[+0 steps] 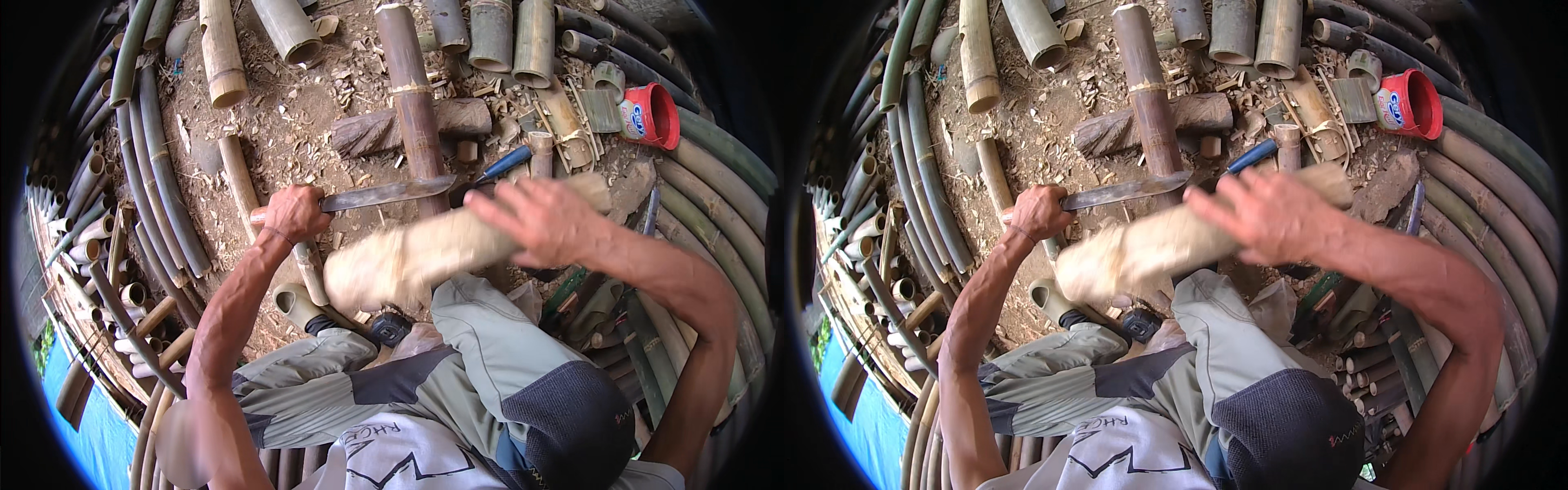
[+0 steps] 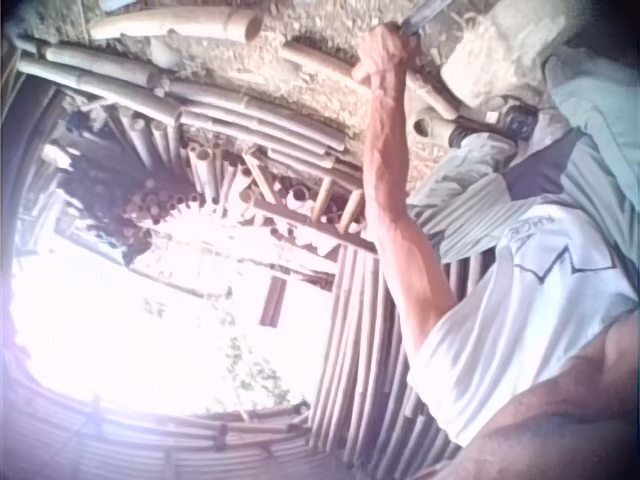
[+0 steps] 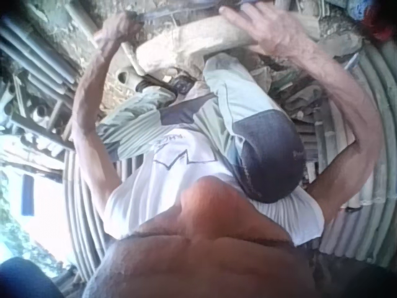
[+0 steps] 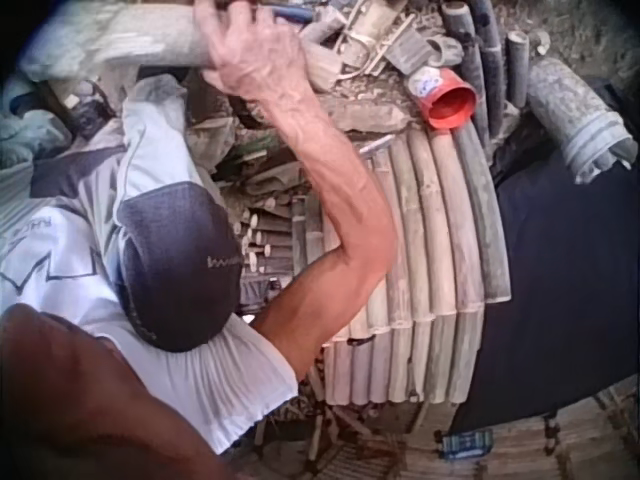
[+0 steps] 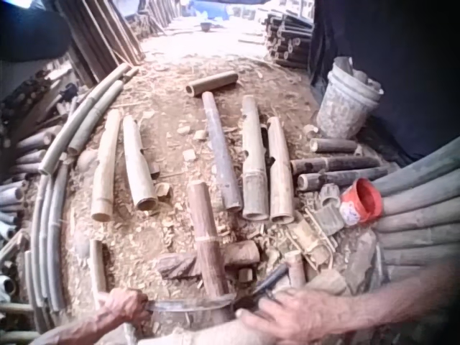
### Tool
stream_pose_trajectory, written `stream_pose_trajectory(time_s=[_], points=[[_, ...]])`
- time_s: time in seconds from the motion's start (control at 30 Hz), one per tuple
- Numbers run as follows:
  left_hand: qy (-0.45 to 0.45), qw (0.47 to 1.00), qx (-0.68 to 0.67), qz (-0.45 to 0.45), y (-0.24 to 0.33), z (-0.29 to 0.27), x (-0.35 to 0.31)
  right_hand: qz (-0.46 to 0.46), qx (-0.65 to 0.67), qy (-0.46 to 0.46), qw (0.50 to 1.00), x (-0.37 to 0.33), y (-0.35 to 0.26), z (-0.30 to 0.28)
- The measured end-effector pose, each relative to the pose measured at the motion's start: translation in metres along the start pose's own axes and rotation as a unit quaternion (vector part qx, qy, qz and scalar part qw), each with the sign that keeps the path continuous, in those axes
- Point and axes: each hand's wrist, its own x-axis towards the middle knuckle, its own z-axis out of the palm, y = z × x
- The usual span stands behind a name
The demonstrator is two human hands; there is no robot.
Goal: The person sits on the ground and uses a chisel and a wooden mallet to carve and shape bamboo segments. They repeatedly strike the chisel to remove material from the bamboo, occasionally rotating the piece to work on different sides.
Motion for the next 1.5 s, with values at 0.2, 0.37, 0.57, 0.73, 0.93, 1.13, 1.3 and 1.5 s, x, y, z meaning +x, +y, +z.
stream_pose_trajectory(time_s=[0.2,0.37,0.57,0.73,0.93,1.13,1.3,1.5], points=[[0.024,1.0,-0.003,0.02,0.0,-0.003,-0.002,-0.023,-0.012,0.016,1.0,-0.002,0.046,0.026],[0.041,0.999,0.005,0.014,0.006,-0.004,0.005,-0.049,0.09,0.032,0.994,-0.008,-0.014,0.012],[0.06,0.998,0.0,0.007,-0.003,0.006,0.002,0.086,-0.062,-0.066,0.992,-0.016,0.05,0.033],[0.325,0.945,0.023,0.028,0.013,0.039,-0.013,0.049,0.13,-0.02,0.99,-0.045,-0.017,0.018],[0.136,0.971,-0.198,-0.01,-0.019,0.012,0.006,0.125,0.22,-0.008,0.967,-0.077,-0.051,0.027],[0.114,0.97,-0.214,-0.032,-0.037,-0.059,0.034,0.348,0.34,0.054,0.872,-0.103,-0.053,0.027],[0.045,0.999,-0.027,0.011,-0.025,-0.07,0.033,0.408,0.425,0.187,0.786,-0.088,-0.025,-0.002],[0.045,0.999,-0.024,0.0,-0.021,-0.065,0.036,0.347,0.356,0.372,0.783,-0.034,-0.012,0.002]])
